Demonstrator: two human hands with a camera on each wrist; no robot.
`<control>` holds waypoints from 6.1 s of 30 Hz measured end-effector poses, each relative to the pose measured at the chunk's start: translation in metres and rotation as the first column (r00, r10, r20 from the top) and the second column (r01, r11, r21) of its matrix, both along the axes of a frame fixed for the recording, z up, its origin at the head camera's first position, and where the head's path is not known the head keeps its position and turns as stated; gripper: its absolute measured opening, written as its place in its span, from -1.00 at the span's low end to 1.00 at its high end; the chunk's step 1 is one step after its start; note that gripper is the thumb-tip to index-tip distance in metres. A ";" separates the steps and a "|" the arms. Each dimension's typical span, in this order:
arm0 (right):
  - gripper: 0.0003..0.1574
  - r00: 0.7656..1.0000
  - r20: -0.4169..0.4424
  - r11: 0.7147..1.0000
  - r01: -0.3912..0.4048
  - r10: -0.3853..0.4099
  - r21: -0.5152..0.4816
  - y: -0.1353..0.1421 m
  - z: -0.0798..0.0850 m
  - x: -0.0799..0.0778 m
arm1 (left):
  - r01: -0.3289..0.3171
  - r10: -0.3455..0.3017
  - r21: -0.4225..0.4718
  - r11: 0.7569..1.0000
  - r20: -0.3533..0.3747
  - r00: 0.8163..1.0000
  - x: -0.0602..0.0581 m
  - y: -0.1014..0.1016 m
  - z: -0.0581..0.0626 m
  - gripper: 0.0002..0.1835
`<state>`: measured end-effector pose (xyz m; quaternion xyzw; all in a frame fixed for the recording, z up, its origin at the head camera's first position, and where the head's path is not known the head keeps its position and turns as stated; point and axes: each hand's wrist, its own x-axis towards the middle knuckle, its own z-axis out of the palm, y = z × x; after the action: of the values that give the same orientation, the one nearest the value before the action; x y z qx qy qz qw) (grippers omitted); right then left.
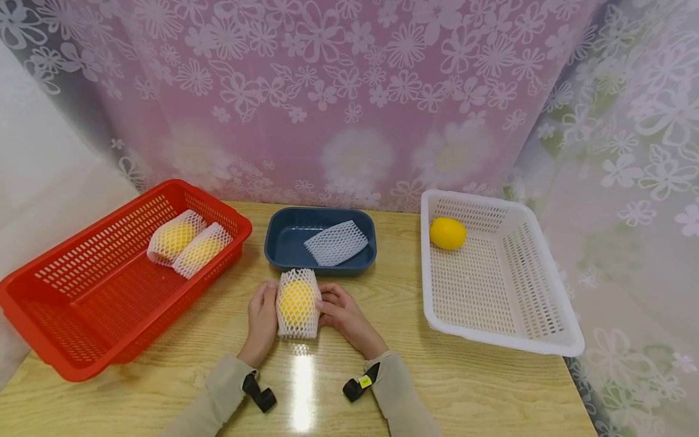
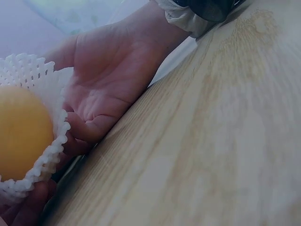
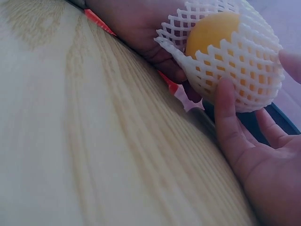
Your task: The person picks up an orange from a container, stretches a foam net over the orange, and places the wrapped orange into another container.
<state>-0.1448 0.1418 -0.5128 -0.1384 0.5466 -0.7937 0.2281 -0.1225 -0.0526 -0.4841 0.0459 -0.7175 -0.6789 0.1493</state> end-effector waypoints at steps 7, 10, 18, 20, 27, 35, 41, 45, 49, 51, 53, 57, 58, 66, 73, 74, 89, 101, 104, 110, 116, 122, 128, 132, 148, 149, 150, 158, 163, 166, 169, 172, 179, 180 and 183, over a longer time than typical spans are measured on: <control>-0.52 1.000 0.012 1.000 0.026 -0.026 -0.001 0.000 -0.001 0.000 | 0.019 -0.019 0.003 1.000 -0.047 0.999 0.000 0.001 0.000 -0.84; -0.54 0.999 0.013 0.999 0.040 -0.040 0.004 0.000 -0.002 0.000 | 0.041 -0.041 0.001 0.999 -0.056 0.998 -0.004 0.000 -0.011 -0.86; -0.53 0.997 -0.015 0.997 0.078 -0.078 -0.002 0.000 -0.005 0.000 | 0.332 -0.325 0.072 0.940 -0.098 0.941 -0.010 -0.003 -0.036 -0.73; -0.53 0.996 -0.030 0.996 0.081 -0.082 -0.022 0.001 -0.006 0.000 | 0.396 -0.383 0.114 0.911 -0.120 0.916 -0.009 -0.003 -0.036 -0.64; -0.58 0.994 -0.096 0.985 0.034 -0.050 -0.168 0.004 -0.009 -0.002 | 0.430 -0.409 0.185 0.884 -0.142 0.901 -0.010 -0.004 -0.036 -0.63; -0.50 0.980 -0.189 0.958 0.001 -0.058 -0.287 0.007 -0.008 -0.003 | 0.414 -0.400 0.211 0.885 -0.109 0.910 -0.011 -0.005 -0.034 -0.53; -0.46 0.971 -0.229 0.953 0.001 -0.074 -0.303 0.007 -0.007 -0.003 | 0.516 -0.509 0.377 0.769 -0.127 0.852 -0.012 -0.004 -0.031 -0.38; -0.45 0.969 -0.241 0.953 -0.023 -0.053 -0.303 0.007 -0.006 -0.003 | 0.542 -0.539 0.398 0.740 -0.131 0.832 -0.010 -0.004 -0.031 -0.35; -0.46 0.964 -0.266 0.947 -0.057 -0.030 -0.315 0.006 -0.006 -0.002 | 0.547 -0.537 0.398 0.737 -0.148 0.830 -0.008 -0.004 -0.030 -0.24; -0.48 0.958 -0.286 0.943 -0.065 -0.033 -0.325 0.007 -0.006 -0.003 | 0.548 -0.538 0.400 0.734 -0.151 0.830 -0.007 -0.003 -0.030 -0.24; -0.51 0.952 -0.304 0.941 -0.061 -0.046 -0.333 0.006 -0.006 -0.003 | 0.543 -0.534 0.417 0.729 -0.151 0.832 -0.007 -0.003 -0.030 -0.27; -0.60 0.935 -0.337 0.949 -0.003 -0.109 -0.316 0.005 -0.007 -0.004 | 0.521 -0.520 0.469 0.713 -0.145 0.842 -0.008 -0.003 -0.030 -0.31; -0.63 0.927 -0.350 0.954 0.024 -0.134 -0.300 0.004 -0.007 -0.004 | 0.512 -0.513 0.486 0.708 -0.145 0.846 -0.008 -0.003 -0.030 -0.32; -0.74 0.806 -0.469 0.931 0.341 -0.361 -0.131 -0.004 -0.007 0.000 | 0.448 -0.507 0.556 0.700 -0.055 0.860 -0.003 -0.012 -0.009 -0.24; -0.91 0.700 -0.614 0.822 0.553 -0.366 0.140 -0.032 0.024 0.012 | 0.437 -0.578 0.607 0.663 0.045 0.815 0.011 -0.039 0.035 -0.27; -0.90 0.689 -0.633 0.798 0.575 -0.354 0.180 -0.038 0.027 0.013 | 0.445 -0.587 0.609 0.656 0.042 0.808 0.014 -0.044 0.042 -0.28; -0.58 0.617 -0.778 0.521 0.704 -0.115 0.482 -0.132 0.055 0.020 | 0.577 -0.624 0.438 0.690 -0.044 0.780 0.037 -0.120 0.119 -0.51; -0.24 0.701 -0.706 0.245 0.669 0.107 0.702 -0.197 0.076 0.017 | 0.405 -0.422 0.282 0.870 0.000 0.907 0.029 -0.199 0.143 -0.57; -0.18 0.677 -0.716 0.157 0.698 0.173 0.698 -0.209 0.080 0.015 | 0.377 -0.394 0.234 0.896 0.031 0.918 0.022 -0.223 0.143 -0.60; -0.08 0.688 -0.678 0.035 0.695 0.261 0.718 -0.225 0.084 0.013 | 0.289 -0.246 -0.189 0.938 0.220 0.944 0.011 -0.265 0.138 -0.55; -0.17 0.680 -0.656 -0.002 0.695 0.329 0.719 -0.231 0.081 0.014 | 0.313 -0.158 -0.456 0.833 0.346 0.925 -0.003 -0.292 0.124 -0.22; -0.29 0.662 -0.648 -0.004 0.701 0.377 0.713 -0.235 0.082 0.015 | 0.427 -0.138 -0.586 0.689 0.473 0.870 -0.016 -0.307 0.109 0.11; -0.32 0.643 -0.666 0.008 0.717 0.379 0.697 -0.235 0.080 0.015 | 0.451 -0.136 -0.636 0.626 0.481 0.866 -0.024 -0.310 0.101 0.09; -0.32 0.643 -0.673 0.020 0.717 0.365 0.697 -0.234 0.078 0.014 | 0.443 -0.130 -0.671 0.595 0.463 0.877 -0.029 -0.309 0.098 0.04; -0.28 0.663 -0.660 0.028 0.698 0.353 0.716 -0.236 0.075 0.017 | 0.506 -0.156 -0.685 0.523 0.507 0.848 -0.032 -0.321 0.072 -0.01; -0.28 0.664 -0.662 0.032 0.697 0.348 0.716 -0.236 0.076 0.017 | 0.506 -0.156 -0.689 0.519 0.506 0.848 -0.032 -0.321 0.073 -0.02; -0.29 0.665 -0.664 0.037 0.696 0.343 0.717 -0.236 0.076 0.016 | 0.508 -0.155 -0.688 0.517 0.509 0.847 -0.032 -0.321 0.073 -0.02; -0.32 0.680 -0.665 0.068 0.682 0.308 0.728 -0.236 0.079 0.015 | 0.559 -0.161 -0.608 0.565 0.583 0.796 -0.036 -0.323 0.074 0.06; -0.32 0.684 -0.663 0.066 0.679 0.306 0.731 -0.235 0.079 0.015 | 0.567 -0.164 -0.596 0.568 0.594 0.788 -0.037 -0.322 0.074 0.07; -0.32 0.693 -0.652 0.062 0.669 0.308 0.740 -0.234 0.081 0.015 | 0.566 -0.179 -0.627 0.536 0.571 0.801 -0.036 -0.321 0.075 0.02; -0.30 0.706 -0.635 0.062 0.652 0.315 0.756 -0.233 0.083 0.015 | 0.566 -0.189 -0.668 0.483 0.552 0.812 -0.034 -0.320 0.076 0.00; -0.29 0.716 -0.620 0.070 0.635 0.321 0.769 -0.231 0.086 0.015 | 0.565 -0.194 -0.695 0.445 0.541 0.818 -0.031 -0.320 0.079 -0.01; -0.36 0.729 -0.612 0.125 0.607 0.306 0.785 -0.219 0.091 0.016 | 0.563 -0.203 -0.731 0.386 0.528 0.825 -0.025 -0.315 0.099 -0.09; -0.37 0.731 -0.612 0.136 0.603 0.301 0.786 -0.216 0.093 0.017 | 0.561 -0.202 -0.735 0.381 0.526 0.826 -0.023 -0.313 0.104 -0.10; -0.43 0.736 -0.613 0.177 0.588 0.288 0.789 -0.205 0.099 0.018 | 0.543 -0.216 -0.762 0.354 0.498 0.840 -0.018 -0.303 0.119 -0.18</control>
<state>-0.1272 -0.0631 -0.4134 -0.1657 0.9700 -0.1745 -0.0328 -0.1401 -0.3554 -0.3655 -0.1015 -0.9650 -0.2047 -0.1284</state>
